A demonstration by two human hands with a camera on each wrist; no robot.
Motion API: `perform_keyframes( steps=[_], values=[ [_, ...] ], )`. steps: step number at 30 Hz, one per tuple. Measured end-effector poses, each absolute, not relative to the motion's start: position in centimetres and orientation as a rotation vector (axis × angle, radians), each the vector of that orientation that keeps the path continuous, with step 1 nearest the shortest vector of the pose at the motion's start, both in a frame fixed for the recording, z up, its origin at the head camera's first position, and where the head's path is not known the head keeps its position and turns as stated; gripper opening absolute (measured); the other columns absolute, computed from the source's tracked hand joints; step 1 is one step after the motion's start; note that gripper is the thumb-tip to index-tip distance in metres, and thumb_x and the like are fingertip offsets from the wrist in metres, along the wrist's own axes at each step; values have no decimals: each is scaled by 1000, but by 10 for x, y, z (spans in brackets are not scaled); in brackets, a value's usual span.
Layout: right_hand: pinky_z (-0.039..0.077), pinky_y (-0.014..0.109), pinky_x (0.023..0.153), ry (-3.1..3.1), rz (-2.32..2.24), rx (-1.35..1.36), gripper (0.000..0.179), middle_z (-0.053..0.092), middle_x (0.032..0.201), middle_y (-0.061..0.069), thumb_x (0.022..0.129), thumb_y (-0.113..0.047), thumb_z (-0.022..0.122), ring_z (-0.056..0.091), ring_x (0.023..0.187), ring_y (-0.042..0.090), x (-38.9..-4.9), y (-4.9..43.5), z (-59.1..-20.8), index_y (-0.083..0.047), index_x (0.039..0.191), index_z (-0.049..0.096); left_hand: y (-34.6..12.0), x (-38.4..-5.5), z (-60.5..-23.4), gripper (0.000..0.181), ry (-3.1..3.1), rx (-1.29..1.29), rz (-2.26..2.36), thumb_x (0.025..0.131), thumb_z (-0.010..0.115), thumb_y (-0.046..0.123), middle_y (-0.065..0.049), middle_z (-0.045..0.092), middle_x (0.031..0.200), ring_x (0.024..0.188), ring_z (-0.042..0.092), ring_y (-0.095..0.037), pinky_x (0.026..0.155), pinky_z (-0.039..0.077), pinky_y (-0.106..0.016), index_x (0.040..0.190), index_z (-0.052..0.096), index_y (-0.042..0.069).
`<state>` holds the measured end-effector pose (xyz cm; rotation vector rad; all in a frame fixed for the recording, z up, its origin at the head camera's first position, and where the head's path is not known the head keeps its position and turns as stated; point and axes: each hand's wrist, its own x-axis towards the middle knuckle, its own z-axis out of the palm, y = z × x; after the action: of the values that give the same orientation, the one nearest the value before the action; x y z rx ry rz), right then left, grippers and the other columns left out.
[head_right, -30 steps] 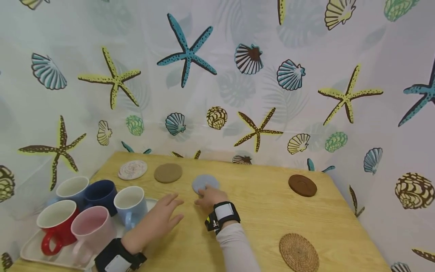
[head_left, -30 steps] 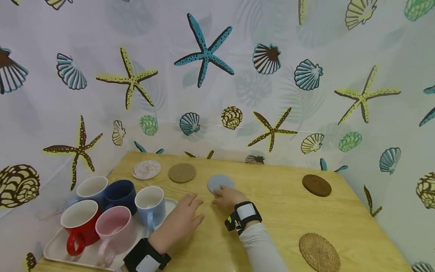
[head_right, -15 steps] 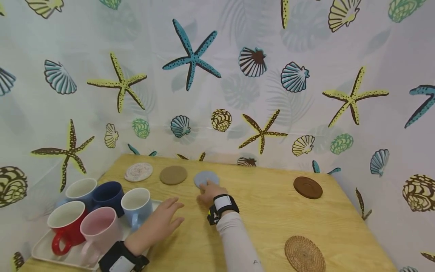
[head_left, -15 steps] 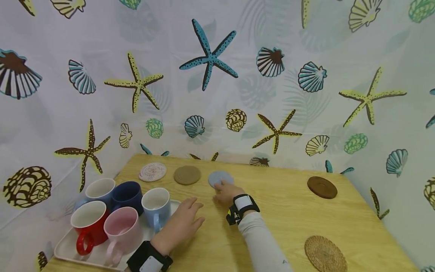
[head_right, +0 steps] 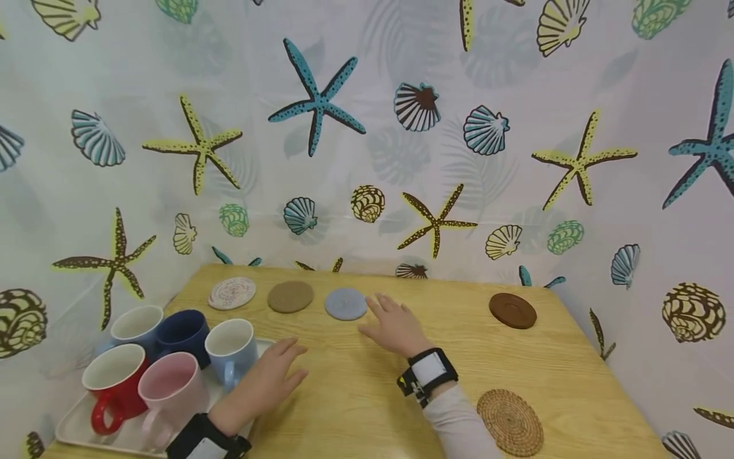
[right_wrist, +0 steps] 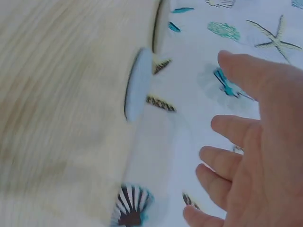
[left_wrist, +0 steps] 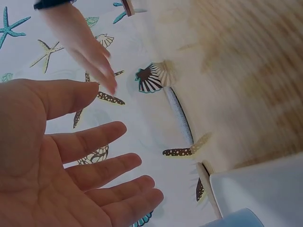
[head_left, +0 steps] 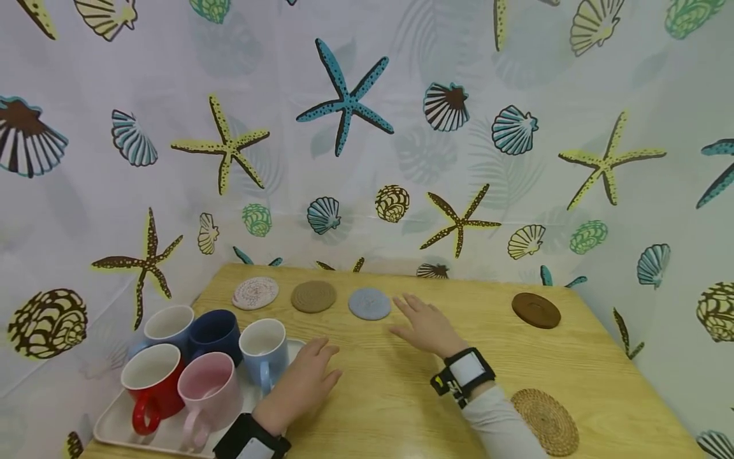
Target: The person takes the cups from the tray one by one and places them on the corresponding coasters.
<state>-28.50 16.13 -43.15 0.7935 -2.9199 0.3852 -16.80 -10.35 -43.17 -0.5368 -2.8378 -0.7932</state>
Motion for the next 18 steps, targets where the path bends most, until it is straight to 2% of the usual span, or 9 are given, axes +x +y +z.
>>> perform_keyframes(
  steps=[4, 10, 15, 18],
  values=[
    [27, 61, 111, -2926, 371, 719, 75, 32, 154, 20, 89, -58, 43, 33, 141, 41, -254, 218, -423, -12, 147, 32, -104, -166, -433, 43, -2869, -552, -806, 89, 58, 27, -28, 49, 136, 128, 46, -43, 105, 39, -55, 123, 56, 2],
    [36, 67, 98, -3062, 394, 537, 84, 34, 149, 31, 85, -65, 43, 38, 131, 53, -203, 302, -414, -7, 145, 35, -107, -165, -438, 42, -2861, -560, -754, 89, 59, 28, -26, 50, 135, 126, 47, -41, 104, 40, -53, 123, 56, 3],
    [40, 68, 90, -3283, 554, 358, 85, 28, 144, 43, 82, -55, 56, 34, 125, 63, -172, 358, -420, 3, 142, 35, -108, -163, -440, 40, -2824, -527, -774, 87, 60, 26, -27, 52, 133, 125, 48, -42, 104, 40, -54, 119, 58, 1],
    [42, 66, 90, -3377, 763, 258, 84, 27, 143, 45, 81, -48, 61, 34, 125, 63, -156, 378, -428, 4, 141, 34, -107, -162, -439, 39, -2828, -505, -783, 87, 60, 26, -26, 52, 133, 125, 48, -41, 104, 40, -54, 119, 58, 2]
  ],
)
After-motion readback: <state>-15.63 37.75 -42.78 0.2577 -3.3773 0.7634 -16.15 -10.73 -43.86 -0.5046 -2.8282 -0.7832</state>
